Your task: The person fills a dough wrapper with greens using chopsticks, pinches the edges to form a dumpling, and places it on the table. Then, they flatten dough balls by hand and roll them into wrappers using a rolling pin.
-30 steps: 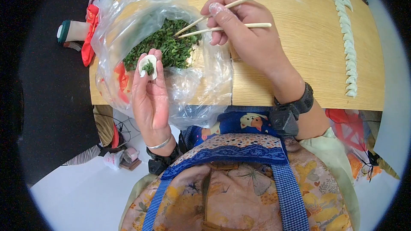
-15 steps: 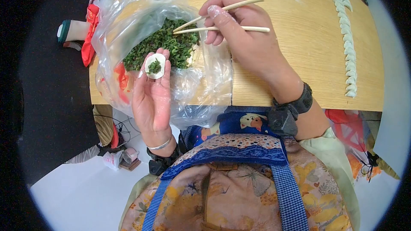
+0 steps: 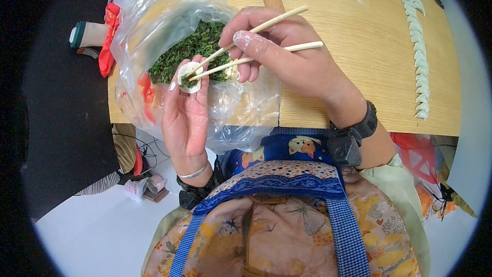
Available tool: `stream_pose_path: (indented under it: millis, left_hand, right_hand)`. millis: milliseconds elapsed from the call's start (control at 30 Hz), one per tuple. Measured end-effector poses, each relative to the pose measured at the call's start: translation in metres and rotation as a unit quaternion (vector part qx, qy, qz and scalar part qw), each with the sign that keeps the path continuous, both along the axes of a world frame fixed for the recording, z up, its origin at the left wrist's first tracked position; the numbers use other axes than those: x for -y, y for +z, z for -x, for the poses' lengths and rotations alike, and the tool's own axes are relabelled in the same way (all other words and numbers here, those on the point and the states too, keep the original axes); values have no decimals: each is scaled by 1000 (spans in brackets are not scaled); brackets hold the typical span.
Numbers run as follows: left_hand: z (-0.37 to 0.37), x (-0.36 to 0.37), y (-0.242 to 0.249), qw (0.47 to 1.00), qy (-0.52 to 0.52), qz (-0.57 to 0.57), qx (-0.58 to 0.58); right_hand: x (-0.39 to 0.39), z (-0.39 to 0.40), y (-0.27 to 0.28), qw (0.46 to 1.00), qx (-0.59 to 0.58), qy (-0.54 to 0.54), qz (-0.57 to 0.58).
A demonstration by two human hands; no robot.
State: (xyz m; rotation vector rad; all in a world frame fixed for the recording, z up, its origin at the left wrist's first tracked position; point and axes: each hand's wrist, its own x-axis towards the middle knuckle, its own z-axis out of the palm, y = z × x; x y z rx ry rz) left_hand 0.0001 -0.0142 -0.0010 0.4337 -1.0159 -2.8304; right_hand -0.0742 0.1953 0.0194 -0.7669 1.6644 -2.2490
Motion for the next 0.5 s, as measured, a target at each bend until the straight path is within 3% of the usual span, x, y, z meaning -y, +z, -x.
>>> stream_pose_path:
  millis: [367, 500]
  left_hand:
    - [0, 1, 0, 1000, 5, 4, -9]
    - [-1, 5, 0, 1000, 4, -11, -3]
  right_hand:
    - [-1, 0, 2, 1000, 13, 9, -5]
    - [-2, 7, -3, 995, -10, -94, 25]
